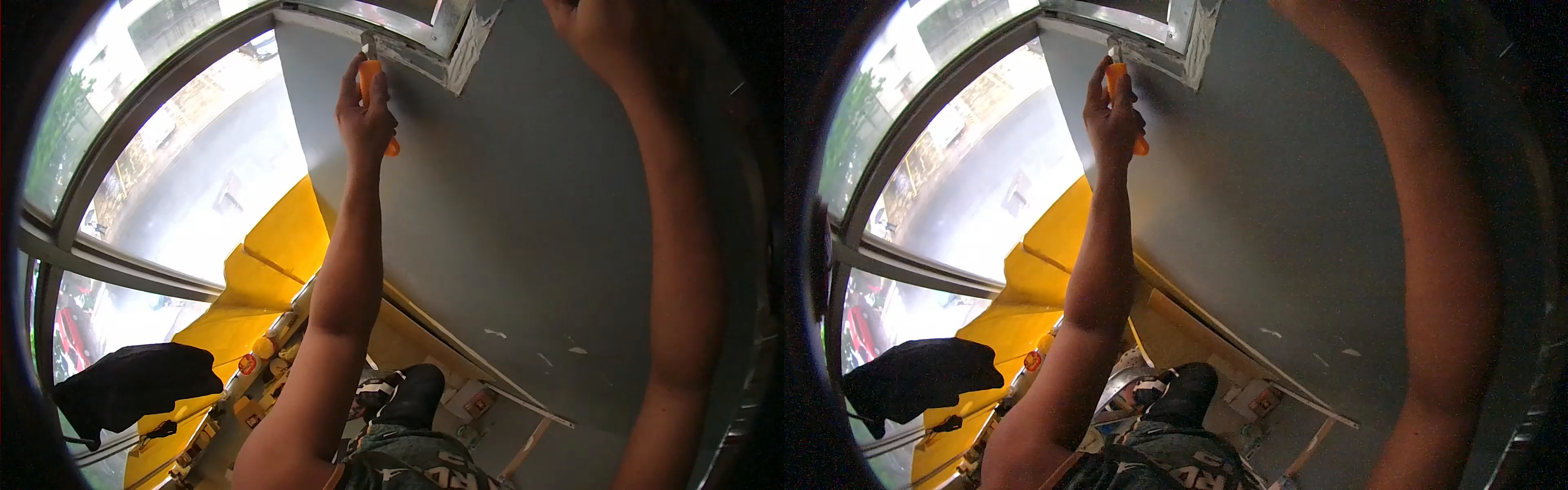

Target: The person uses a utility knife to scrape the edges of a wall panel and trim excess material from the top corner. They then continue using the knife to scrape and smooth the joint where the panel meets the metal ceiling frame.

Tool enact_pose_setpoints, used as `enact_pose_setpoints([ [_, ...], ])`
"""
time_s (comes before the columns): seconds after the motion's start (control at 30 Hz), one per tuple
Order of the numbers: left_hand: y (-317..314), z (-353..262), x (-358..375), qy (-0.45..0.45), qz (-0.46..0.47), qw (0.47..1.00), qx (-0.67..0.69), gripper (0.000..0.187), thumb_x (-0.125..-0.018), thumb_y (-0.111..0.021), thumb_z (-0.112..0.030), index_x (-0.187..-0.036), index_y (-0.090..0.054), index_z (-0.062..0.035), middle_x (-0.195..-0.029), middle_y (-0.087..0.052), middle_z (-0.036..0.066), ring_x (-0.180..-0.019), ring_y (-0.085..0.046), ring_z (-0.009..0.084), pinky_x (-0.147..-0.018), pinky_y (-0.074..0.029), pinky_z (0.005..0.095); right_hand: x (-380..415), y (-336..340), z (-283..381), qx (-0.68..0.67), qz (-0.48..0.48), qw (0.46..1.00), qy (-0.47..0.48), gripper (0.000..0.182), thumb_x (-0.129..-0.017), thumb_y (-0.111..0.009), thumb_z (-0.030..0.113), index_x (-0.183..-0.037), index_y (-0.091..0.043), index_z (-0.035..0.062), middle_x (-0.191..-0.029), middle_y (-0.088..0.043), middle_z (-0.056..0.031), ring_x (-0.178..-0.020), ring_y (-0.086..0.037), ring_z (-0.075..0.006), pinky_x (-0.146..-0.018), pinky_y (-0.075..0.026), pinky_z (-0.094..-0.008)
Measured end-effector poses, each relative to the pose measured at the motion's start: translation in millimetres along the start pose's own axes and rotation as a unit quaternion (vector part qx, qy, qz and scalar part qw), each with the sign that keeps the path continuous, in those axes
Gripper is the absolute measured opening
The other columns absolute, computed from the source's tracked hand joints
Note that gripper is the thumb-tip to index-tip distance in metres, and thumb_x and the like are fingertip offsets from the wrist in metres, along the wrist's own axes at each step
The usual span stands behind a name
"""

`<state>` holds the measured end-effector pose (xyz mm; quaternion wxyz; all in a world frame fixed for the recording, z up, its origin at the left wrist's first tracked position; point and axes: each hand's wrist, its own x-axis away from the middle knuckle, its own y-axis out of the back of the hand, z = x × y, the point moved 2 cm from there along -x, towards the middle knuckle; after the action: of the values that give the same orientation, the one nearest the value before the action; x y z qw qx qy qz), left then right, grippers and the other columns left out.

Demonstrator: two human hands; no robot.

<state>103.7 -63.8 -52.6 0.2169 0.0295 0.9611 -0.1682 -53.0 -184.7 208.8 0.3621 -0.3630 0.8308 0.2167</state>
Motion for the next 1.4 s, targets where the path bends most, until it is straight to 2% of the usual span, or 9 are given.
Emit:
enact_pose_setpoints([
  [0.17, -2.6, -4.7, 5.6, 0.027, 0.026, 0.998, 0.053, 0.047, -0.106, -0.062, -0.024, -0.150, -0.050, -0.0129, -0.081, -0.061, 0.005, -0.048, -0.056, 0.0086, -0.040, -0.048, 0.0260, 1.5, -3.8, -3.2, -0.009, -0.006, 1.000, 0.023, 0.042, -0.091, -0.073, 0.030, -0.116, -0.057, 0.0005, -0.106, -0.058, -0.0200, -0.104, -0.061, -0.0383, -0.091, -0.049, -0.0512],
  [0.27, -4.8, -11.3, 14.6, 0.049, 0.029, 0.996, 0.069, 0.048, -0.106, -0.062, -0.025, -0.151, -0.049, -0.0129, -0.080, -0.060, 0.005, -0.048, -0.056, 0.0089, -0.040, -0.048, 0.0264, 2.3, -1.9, 3.4, -0.021, -0.014, 0.999, -0.021, 0.041, -0.091, -0.074, 0.030, -0.114, -0.057, 0.0005, -0.105, -0.058, -0.0200, -0.103, -0.060, -0.0386, -0.091, -0.049, -0.0510],
  [0.53, -18.2, -14.9, 42.7, 0.082, 0.035, 0.993, 0.071, 0.047, -0.103, -0.064, -0.021, -0.148, -0.053, -0.0142, -0.081, -0.064, 0.006, -0.047, -0.053, 0.0092, -0.043, -0.047, 0.0273, 0.1, -7.3, -6.5, -0.031, -0.037, 0.998, 0.031, 0.043, -0.089, -0.075, 0.029, -0.114, -0.057, -0.0005, -0.104, -0.057, -0.0202, -0.103, -0.059, -0.0396, -0.090, -0.048, -0.0517],
  [0.63, -32.4, -14.3, 71.0, 0.021, 0.075, 0.996, 0.045, 0.049, -0.105, -0.062, -0.023, -0.152, -0.048, -0.0139, -0.081, -0.060, 0.003, -0.051, -0.056, 0.0072, -0.041, -0.047, 0.0242, 1.8, -7.4, -5.1, -0.044, -0.026, 0.999, 0.015, 0.042, -0.089, -0.075, 0.030, -0.113, -0.058, 0.0000, -0.103, -0.057, -0.0197, -0.102, -0.059, -0.0393, -0.089, -0.047, -0.0521],
  [0.9, -13.5, -11.5, 38.1, 0.053, -0.019, 0.995, 0.081, 0.047, -0.104, -0.061, -0.020, -0.149, -0.051, -0.0098, -0.087, -0.067, 0.007, -0.050, -0.053, 0.0071, -0.046, -0.047, 0.0263, 1.6, -5.1, -4.4, -0.017, -0.015, 1.000, 0.017, 0.042, -0.089, -0.075, 0.031, -0.112, -0.057, 0.0015, -0.104, -0.057, -0.0187, -0.103, -0.059, -0.0380, -0.089, -0.047, -0.0513],
  [1.03, -13.6, -6.6, 14.2, -0.031, -0.030, 0.999, 0.012, 0.046, -0.103, -0.062, -0.020, -0.147, -0.053, -0.0092, -0.082, -0.068, 0.006, -0.055, -0.059, 0.0093, -0.052, -0.050, 0.0275, 2.0, -1.9, 2.7, 0.014, -0.036, 0.999, -0.002, 0.042, -0.089, -0.076, 0.031, -0.113, -0.057, 0.0017, -0.105, -0.058, -0.0174, -0.104, -0.060, -0.0369, -0.089, -0.048, -0.0501],
  [1.2, -19.0, -1.1, 20.5, 0.016, -0.021, 1.000, 0.014, 0.046, -0.103, -0.063, -0.021, -0.146, -0.054, -0.0089, -0.090, -0.071, 0.009, -0.065, -0.064, 0.0107, -0.057, -0.052, 0.0282, 4.2, -10.0, -7.6, 0.003, -0.029, 0.999, 0.025, 0.042, -0.089, -0.076, 0.031, -0.113, -0.057, 0.0017, -0.105, -0.058, -0.0175, -0.104, -0.060, -0.0361, -0.089, -0.049, -0.0493],
  [1.33, -24.6, -2.5, 34.8, -0.003, -0.029, 1.000, -0.007, 0.046, -0.103, -0.063, -0.021, -0.147, -0.053, -0.0095, -0.092, -0.071, 0.010, -0.065, -0.063, 0.0104, -0.056, -0.051, 0.0283, 2.5, -10.2, -7.4, 0.005, -0.054, 0.998, 0.032, 0.042, -0.088, -0.077, 0.031, -0.112, -0.058, 0.0020, -0.105, -0.058, -0.0180, -0.104, -0.061, -0.0361, -0.089, -0.049, -0.0494],
  [1.4, -26.4, -6.4, 46.7, 0.059, -0.012, 0.998, 0.026, 0.046, -0.104, -0.062, -0.022, -0.148, -0.052, -0.0100, -0.093, -0.070, 0.009, -0.065, -0.061, 0.0100, -0.058, -0.052, 0.0279, 2.2, -9.0, -8.2, 0.007, -0.047, 0.998, 0.031, 0.042, -0.088, -0.077, 0.031, -0.112, -0.058, 0.0020, -0.104, -0.058, -0.0182, -0.105, -0.060, -0.0363, -0.090, -0.049, -0.0495],
])
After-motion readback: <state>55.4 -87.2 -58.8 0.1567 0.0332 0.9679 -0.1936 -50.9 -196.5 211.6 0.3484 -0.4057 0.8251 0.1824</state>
